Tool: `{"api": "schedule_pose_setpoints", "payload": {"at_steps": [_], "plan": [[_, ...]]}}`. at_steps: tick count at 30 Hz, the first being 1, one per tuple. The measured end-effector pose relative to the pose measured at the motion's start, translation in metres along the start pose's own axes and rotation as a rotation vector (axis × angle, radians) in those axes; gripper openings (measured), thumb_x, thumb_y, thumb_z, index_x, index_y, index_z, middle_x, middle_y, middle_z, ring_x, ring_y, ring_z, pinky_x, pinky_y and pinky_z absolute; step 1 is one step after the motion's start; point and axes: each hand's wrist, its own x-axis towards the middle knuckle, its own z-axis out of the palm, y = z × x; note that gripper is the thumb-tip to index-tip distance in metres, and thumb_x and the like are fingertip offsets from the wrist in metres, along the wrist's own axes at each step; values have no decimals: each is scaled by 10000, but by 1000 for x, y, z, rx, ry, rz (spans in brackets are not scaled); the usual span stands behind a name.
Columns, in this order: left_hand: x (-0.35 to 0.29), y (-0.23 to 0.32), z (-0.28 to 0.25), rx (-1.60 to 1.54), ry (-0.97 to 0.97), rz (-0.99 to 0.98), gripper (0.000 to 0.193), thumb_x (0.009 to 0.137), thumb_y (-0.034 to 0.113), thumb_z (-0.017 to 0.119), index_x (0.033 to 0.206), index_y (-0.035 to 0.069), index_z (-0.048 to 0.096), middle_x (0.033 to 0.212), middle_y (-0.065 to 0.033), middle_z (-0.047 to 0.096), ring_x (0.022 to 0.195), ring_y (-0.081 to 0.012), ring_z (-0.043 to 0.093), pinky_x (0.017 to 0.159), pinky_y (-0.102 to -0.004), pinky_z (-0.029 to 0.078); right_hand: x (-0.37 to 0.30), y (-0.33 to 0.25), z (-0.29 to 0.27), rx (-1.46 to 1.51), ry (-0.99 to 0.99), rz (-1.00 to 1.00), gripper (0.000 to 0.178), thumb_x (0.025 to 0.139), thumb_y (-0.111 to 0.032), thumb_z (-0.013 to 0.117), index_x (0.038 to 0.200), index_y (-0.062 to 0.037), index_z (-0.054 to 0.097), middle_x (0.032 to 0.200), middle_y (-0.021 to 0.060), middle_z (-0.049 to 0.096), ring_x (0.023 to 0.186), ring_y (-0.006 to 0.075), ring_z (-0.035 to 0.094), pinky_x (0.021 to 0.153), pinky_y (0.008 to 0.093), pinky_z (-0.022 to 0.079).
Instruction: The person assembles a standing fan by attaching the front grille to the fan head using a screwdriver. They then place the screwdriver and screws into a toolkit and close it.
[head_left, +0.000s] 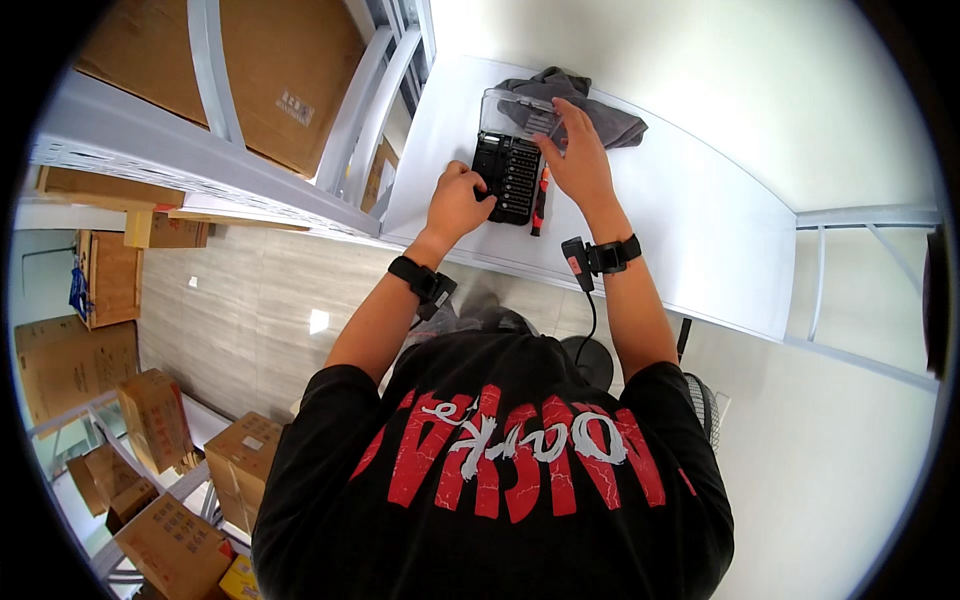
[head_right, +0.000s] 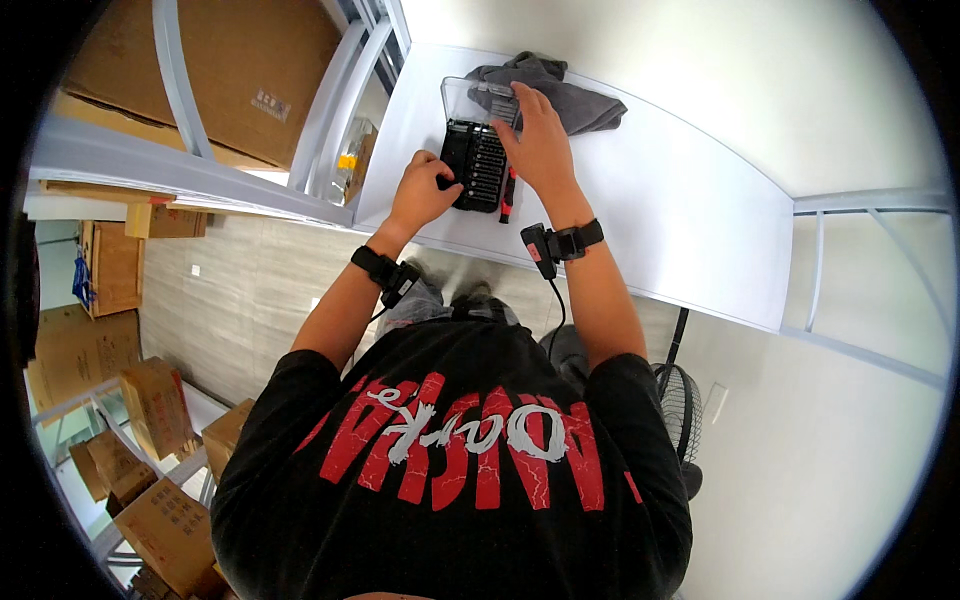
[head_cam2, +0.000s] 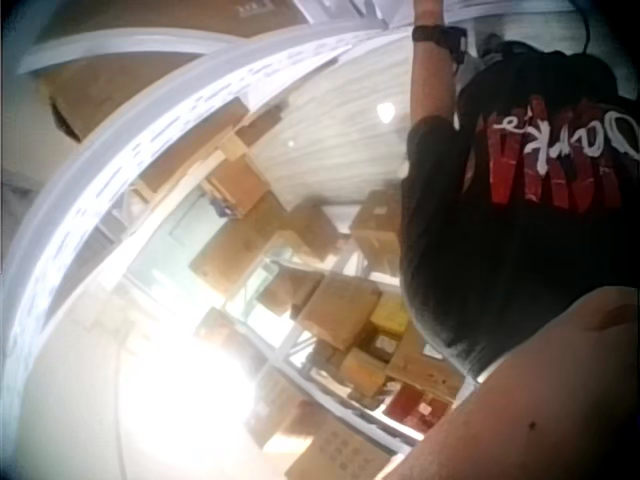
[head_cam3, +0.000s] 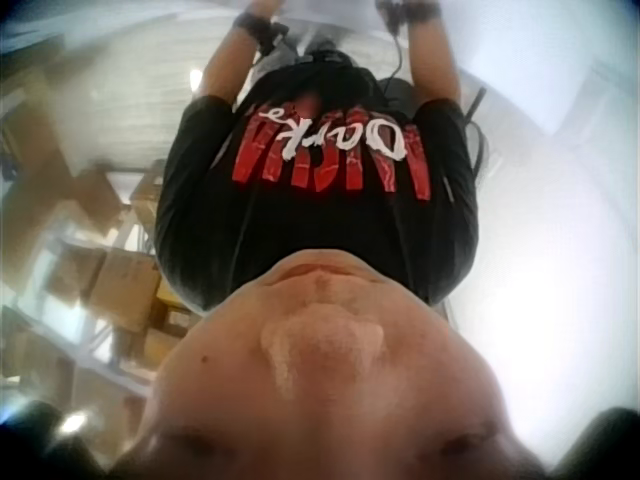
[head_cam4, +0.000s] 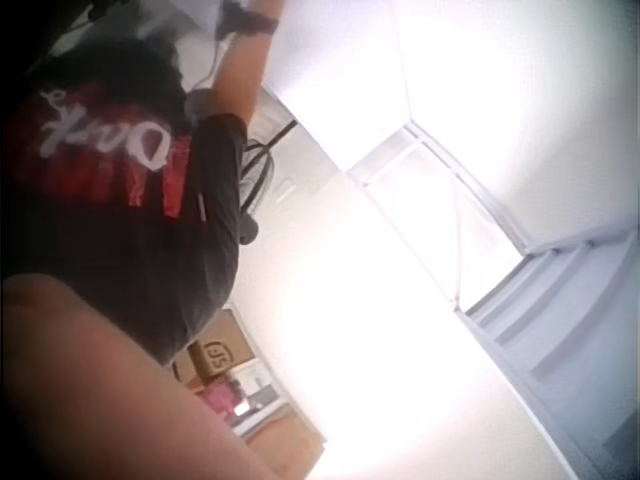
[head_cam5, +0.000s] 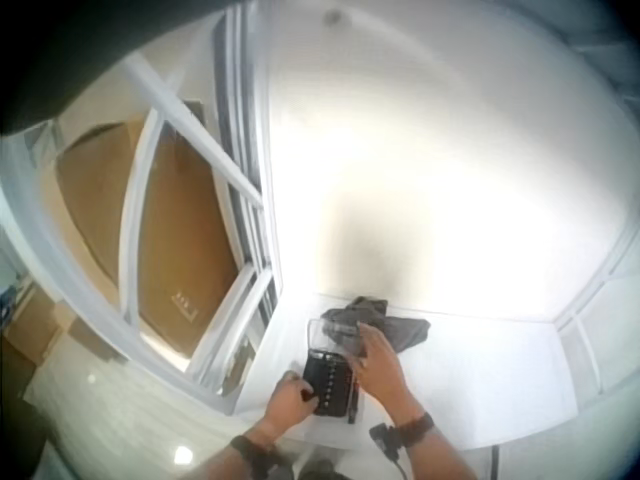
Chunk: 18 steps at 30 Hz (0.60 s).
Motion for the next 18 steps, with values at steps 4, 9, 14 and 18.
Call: {"api": "schedule_pose_setpoints", "payload": {"at_steps": [4,9,14,18], "plan": [[-1,2,-1,36,1,53,209,744,155,823,871,8,743,1021,-165,625,931,-337,643,826,-403,546,-2,-11,-6,36,0,81,358,961,-256,695,1246,-54,614,1180,140,694,991,276,698,829,362,566],[4,-10,5,-62,50,-27,197,754,149,809,867,-2,751,1001,-167,670,908,-322,669,802,-398,553,-9,-19,-7,52,25,59,217,959,-238,681,1065,-52,645,1005,137,723,840,343,686,736,422,544],[1,-14,-18,-225,94,-157,158,795,129,796,864,-5,749,921,-130,701,838,-260,683,755,-352,546,-12,-13,-10,59,1,68,225,955,-243,693,1053,-47,641,1011,133,728,835,336,698,730,403,557],[3,-24,-33,-356,191,-149,133,873,109,766,914,-15,745,903,-109,703,773,-199,679,708,-314,540,-9,-12,-9,73,-4,76,239,960,-266,704,1078,-64,654,1002,108,741,869,279,716,752,355,560]]}}
